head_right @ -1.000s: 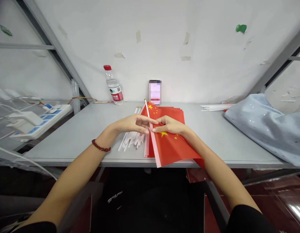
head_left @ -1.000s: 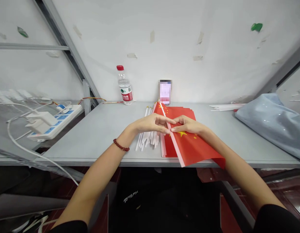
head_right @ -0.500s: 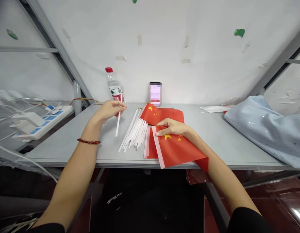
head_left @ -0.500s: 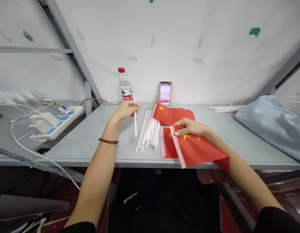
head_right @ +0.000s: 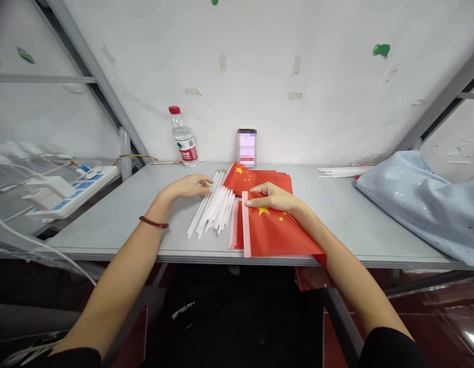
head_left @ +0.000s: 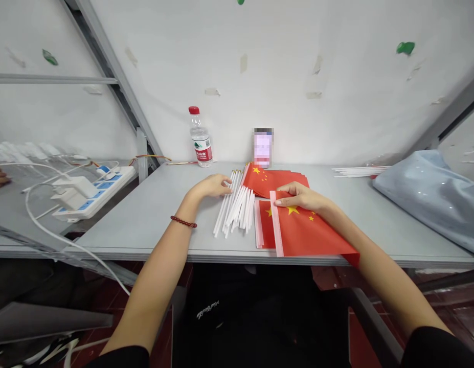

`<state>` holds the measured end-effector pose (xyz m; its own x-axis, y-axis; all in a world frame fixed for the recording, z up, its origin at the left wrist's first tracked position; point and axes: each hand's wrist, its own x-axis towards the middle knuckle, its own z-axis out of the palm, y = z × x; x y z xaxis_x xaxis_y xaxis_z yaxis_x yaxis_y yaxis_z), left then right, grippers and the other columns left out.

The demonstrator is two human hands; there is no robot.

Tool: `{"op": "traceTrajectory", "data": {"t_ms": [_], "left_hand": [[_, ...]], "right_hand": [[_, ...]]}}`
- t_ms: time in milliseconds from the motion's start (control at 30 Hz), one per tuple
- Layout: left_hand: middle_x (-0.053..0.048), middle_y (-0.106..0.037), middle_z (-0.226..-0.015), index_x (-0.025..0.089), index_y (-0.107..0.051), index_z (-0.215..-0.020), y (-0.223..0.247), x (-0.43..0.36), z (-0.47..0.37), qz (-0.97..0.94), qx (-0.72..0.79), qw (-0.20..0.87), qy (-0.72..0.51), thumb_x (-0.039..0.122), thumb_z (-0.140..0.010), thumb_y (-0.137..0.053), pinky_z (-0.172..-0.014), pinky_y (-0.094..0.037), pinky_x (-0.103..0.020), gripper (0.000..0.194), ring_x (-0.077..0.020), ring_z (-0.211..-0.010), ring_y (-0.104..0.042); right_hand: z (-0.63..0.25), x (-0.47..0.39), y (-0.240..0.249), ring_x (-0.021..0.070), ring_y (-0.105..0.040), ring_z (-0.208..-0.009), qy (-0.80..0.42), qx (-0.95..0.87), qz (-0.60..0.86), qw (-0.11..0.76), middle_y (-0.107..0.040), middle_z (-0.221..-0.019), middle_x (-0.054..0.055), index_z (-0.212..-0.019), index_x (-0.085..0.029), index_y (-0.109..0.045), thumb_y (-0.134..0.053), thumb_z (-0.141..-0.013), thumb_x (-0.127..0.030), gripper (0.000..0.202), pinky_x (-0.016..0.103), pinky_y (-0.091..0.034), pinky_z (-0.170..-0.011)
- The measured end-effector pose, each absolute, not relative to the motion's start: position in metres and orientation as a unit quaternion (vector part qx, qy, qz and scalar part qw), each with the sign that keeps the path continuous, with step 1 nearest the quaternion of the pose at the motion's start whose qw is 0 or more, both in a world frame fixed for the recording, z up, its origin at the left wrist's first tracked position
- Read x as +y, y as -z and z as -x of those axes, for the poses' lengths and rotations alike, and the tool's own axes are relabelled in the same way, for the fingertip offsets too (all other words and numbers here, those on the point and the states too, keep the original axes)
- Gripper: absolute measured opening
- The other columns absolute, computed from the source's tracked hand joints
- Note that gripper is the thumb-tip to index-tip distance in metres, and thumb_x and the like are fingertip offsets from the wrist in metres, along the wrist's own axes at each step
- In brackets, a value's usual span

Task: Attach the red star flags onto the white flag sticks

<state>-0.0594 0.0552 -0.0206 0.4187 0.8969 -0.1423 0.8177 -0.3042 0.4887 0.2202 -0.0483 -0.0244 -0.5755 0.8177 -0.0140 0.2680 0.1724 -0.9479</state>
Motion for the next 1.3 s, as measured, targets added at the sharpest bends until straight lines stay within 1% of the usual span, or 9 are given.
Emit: {"op": "traceTrajectory", "data": {"t_ms": [233, 433, 500, 600, 667, 867, 1033, 1167, 1300], "left_hand": [[-0.01, -0.073, -0.094, 0.014, -0.064, -0.111, 0.022, 0.056, 0.059, -0.782, 0.535, 0.302, -0.106, 0.028, -0.064, -0.071, -0.051, -0.044, -0.022, 0.05, -0.0179, -0.065, -0.067], [-0.011, -0.07, -0.101, 0.014, -0.067, -0.104, 0.014, 0.043, 0.049, -0.785, 0.535, 0.245, -0.196, 0.029, -0.066, -0.071, -0.053, -0.046, -0.023, 0.041, -0.015, -0.063, -0.064], [-0.012, -0.069, -0.101, 0.013, -0.065, -0.106, 0.009, 0.031, 0.038, -0.777, 0.49, 0.298, -0.261, 0.033, -0.072, -0.068, -0.052, -0.048, -0.024, 0.039, -0.0148, -0.065, -0.063], [-0.011, -0.07, -0.091, 0.014, -0.064, -0.106, 0.004, 0.01, 0.017, -0.78, 0.358, 0.45, -0.246, 0.04, -0.081, -0.063, -0.054, -0.049, -0.025, 0.037, -0.0137, -0.065, -0.062], [-0.009, -0.069, -0.083, 0.014, -0.068, -0.091, 0.004, 0.0, 0.006, -0.794, 0.311, 0.476, -0.217, 0.041, -0.081, -0.063, -0.055, -0.049, -0.025, 0.029, -0.012, -0.062, -0.061], [-0.001, -0.061, -0.063, 0.015, -0.065, -0.068, 0.015, 0.0, -0.002, -0.814, 0.316, 0.421, -0.247, 0.031, -0.078, -0.065, -0.051, -0.04, -0.023, 0.019, -0.0078, -0.055, -0.051], [-0.002, -0.063, -0.063, 0.015, -0.063, -0.062, 0.014, 0.005, 0.004, -0.802, 0.372, 0.361, -0.297, 0.029, -0.076, -0.063, -0.053, -0.038, -0.024, 0.02, -0.0084, -0.056, -0.049], [-0.003, -0.064, -0.064, 0.016, -0.065, -0.061, 0.012, 0.002, 0.003, -0.821, 0.384, 0.339, -0.254, 0.031, -0.075, -0.062, -0.052, -0.035, -0.025, 0.021, -0.0087, -0.054, -0.045], [-0.002, -0.059, -0.057, 0.017, -0.062, -0.054, 0.014, 0.009, 0.008, -0.826, 0.445, 0.227, -0.262, 0.032, -0.077, -0.057, -0.053, -0.032, -0.027, 0.028, -0.0101, -0.052, -0.043]], "right_hand": [[-0.22, -0.048, 0.025, 0.0089, -0.041, -0.054, -0.521, -0.716, 0.386, 0.259, -0.049, -0.062, -0.002, -0.067, -0.019, -0.057, -0.069, -0.08, -0.045, 0.032, 0.026, -0.031, -0.05], [-0.219, -0.049, 0.024, 0.0078, -0.037, -0.052, -0.532, -0.705, 0.391, 0.258, -0.046, -0.061, -0.003, -0.069, -0.018, -0.057, -0.067, -0.082, -0.042, 0.029, 0.026, -0.03, -0.05], [-0.218, -0.049, 0.025, 0.0073, -0.034, -0.051, -0.527, -0.703, 0.393, 0.271, -0.043, -0.059, -0.004, -0.066, -0.018, -0.054, -0.067, -0.082, -0.043, 0.032, 0.025, -0.028, -0.049], [-0.214, -0.046, 0.03, 0.0065, -0.03, -0.05, -0.509, -0.71, 0.393, 0.288, -0.036, -0.057, -0.006, -0.06, -0.018, -0.047, -0.067, -0.082, -0.045, 0.04, 0.025, -0.025, -0.048], [-0.212, -0.044, 0.034, 0.0063, -0.027, -0.05, -0.5, -0.718, 0.389, 0.288, -0.033, -0.056, -0.007, -0.059, -0.017, -0.045, -0.067, -0.082, -0.046, 0.043, 0.025, -0.022, -0.048], [-0.219, -0.041, 0.031, 0.0063, -0.027, -0.05, -0.472, -0.736, 0.413, 0.255, -0.032, -0.056, -0.007, -0.058, -0.018, -0.044, -0.069, -0.079, -0.047, 0.044, 0.025, -0.022, -0.048], [-0.251, -0.033, 0.021, 0.016, -0.058, -0.072, -0.438, -0.708, 0.525, 0.179, -0.065, -0.083, 0.003, -0.083, -0.019, -0.065, -0.076, -0.07, -0.041, 0.028, 0.029, -0.042, -0.063], [-0.266, -0.024, 0.026, 0.0236, -0.061, -0.091, -0.362, -0.711, 0.586, 0.14, -0.068, -0.096, 0.007, -0.085, -0.018, -0.067, -0.078, -0.062, -0.033, 0.029, 0.034, -0.044, -0.079], [-0.266, -0.023, 0.028, 0.024, -0.061, -0.09, -0.344, -0.743, 0.562, 0.119, -0.069, -0.095, 0.007, -0.087, -0.018, -0.068, -0.073, -0.064, -0.03, 0.026, 0.036, -0.044, -0.08]]}}
